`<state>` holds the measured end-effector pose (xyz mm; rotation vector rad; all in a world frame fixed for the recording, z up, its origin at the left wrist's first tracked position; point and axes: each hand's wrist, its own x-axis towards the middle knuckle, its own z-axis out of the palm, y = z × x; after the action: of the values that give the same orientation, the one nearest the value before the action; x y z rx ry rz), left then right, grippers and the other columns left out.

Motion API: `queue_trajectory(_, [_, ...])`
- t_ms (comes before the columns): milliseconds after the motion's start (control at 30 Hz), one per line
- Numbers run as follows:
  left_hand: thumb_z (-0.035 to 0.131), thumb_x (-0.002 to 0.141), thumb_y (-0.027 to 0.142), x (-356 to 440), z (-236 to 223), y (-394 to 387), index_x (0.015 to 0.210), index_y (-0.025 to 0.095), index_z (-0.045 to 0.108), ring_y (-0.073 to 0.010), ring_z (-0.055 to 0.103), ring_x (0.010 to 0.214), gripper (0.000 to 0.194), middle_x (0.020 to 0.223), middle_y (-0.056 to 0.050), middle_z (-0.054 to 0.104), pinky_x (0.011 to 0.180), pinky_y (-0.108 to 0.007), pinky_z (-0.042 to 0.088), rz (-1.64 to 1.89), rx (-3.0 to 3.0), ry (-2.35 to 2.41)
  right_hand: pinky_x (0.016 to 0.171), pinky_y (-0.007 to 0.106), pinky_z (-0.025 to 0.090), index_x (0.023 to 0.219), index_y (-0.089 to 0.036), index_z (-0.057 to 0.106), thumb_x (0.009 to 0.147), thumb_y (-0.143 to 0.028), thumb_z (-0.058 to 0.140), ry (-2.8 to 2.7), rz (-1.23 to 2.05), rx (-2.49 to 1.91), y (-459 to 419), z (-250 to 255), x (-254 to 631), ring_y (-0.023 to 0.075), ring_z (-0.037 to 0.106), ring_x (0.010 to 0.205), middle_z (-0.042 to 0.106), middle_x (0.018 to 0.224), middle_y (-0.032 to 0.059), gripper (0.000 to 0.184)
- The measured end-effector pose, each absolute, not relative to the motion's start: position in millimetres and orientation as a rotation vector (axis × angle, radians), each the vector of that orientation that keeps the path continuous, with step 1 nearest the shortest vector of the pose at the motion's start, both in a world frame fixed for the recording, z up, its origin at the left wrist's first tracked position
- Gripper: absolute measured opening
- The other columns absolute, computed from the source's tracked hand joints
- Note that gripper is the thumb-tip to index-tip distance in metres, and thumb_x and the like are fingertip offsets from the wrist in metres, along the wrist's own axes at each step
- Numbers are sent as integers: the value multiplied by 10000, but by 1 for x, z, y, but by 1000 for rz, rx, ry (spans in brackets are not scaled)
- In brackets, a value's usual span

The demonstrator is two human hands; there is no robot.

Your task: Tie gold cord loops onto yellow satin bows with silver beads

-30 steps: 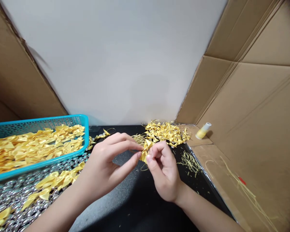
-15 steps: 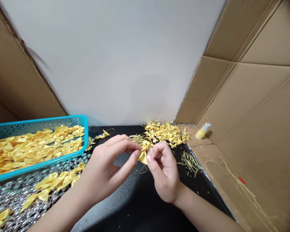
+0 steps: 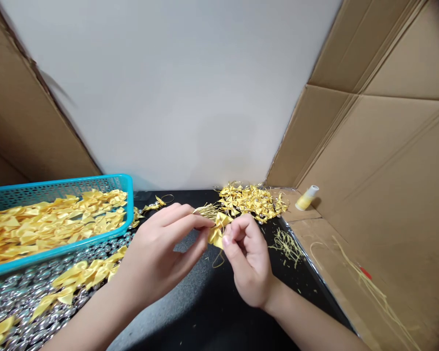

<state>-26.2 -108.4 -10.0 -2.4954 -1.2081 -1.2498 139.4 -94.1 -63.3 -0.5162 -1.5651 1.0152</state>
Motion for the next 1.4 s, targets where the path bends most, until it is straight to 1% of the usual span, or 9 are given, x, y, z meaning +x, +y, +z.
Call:
queue_trajectory(167, [553,882,136,-22,-9,-110,828,175,603,-122,572,640,84,717,-3,623,602,-246,458,-1302,-2501,-1304,481,238,301,875,-245,411,943,-168,453,-1548,950,-544,-96,-67,139,87,367,510,391,642,-67,111])
queue_trajectory(433, [549,870,173,-18,-11,-113,786,185,586,-129,582,633,92,686,1,615,593,-242,472,-1319,-2465,-1362,474,229,317,905,-256,418,898,-86,471,-1563,743,-583,-97,-69,138,79,374,509,437,695,-57,178])
queue_trajectory(533, [608,833,213,-18,-11,-114,825,182,608,-127,603,628,32,705,1,648,587,-234,488,-1341,-2491,-1382,487,230,329,910,-256,424,890,-81,476,-1585,741,-583,-97,-69,138,79,395,522,450,700,-57,184])
queue_trajectory(600, [639,813,224,-17,-10,-114,844,185,626,-123,616,618,52,711,6,670,582,-226,495,-1365,-2491,-1400,484,224,331,903,-255,423,885,-76,473,-1592,755,-579,-97,-68,139,77,401,523,453,703,-57,186])
queue_trajectory(667, [631,815,210,-17,-10,-115,818,192,638,-116,617,596,20,690,15,679,573,-219,496,-1391,-2482,-1430,478,219,331,888,-253,419,881,-77,472,-1597,770,-577,-96,-66,139,76,400,518,447,696,-58,183])
queue_trajectory(767, [604,821,193,-16,-9,-116,769,198,653,-112,616,559,72,659,23,690,549,-212,497,-1436,-2445,-1487,471,218,335,864,-247,414,866,-76,476,-1599,765,-581,-96,-64,139,77,395,506,429,667,-63,182])
queue_trajectory(933, [624,804,218,-16,-10,-116,739,208,684,-117,635,538,89,648,25,712,530,-212,513,-1518,-2384,-1591,450,212,323,837,-245,409,844,-73,477,-1595,748,-605,-97,-62,138,76,388,484,421,642,-68,185])
queue_trajectory(1100, [642,807,227,-17,-12,-115,763,216,702,-128,669,583,75,694,20,736,534,-211,531,-1603,-2424,-1655,444,206,323,833,-246,406,844,-79,468,-1585,761,-599,-97,-61,138,77,387,481,414,636,-69,179])
queue_trajectory(1400, [652,819,187,-19,-15,-118,811,235,675,-107,658,612,54,726,48,725,595,-205,527,-1585,-2394,-1526,452,190,307,818,-242,399,813,-48,484,-1589,747,-606,-97,-58,138,66,372,490,400,632,-75,212])
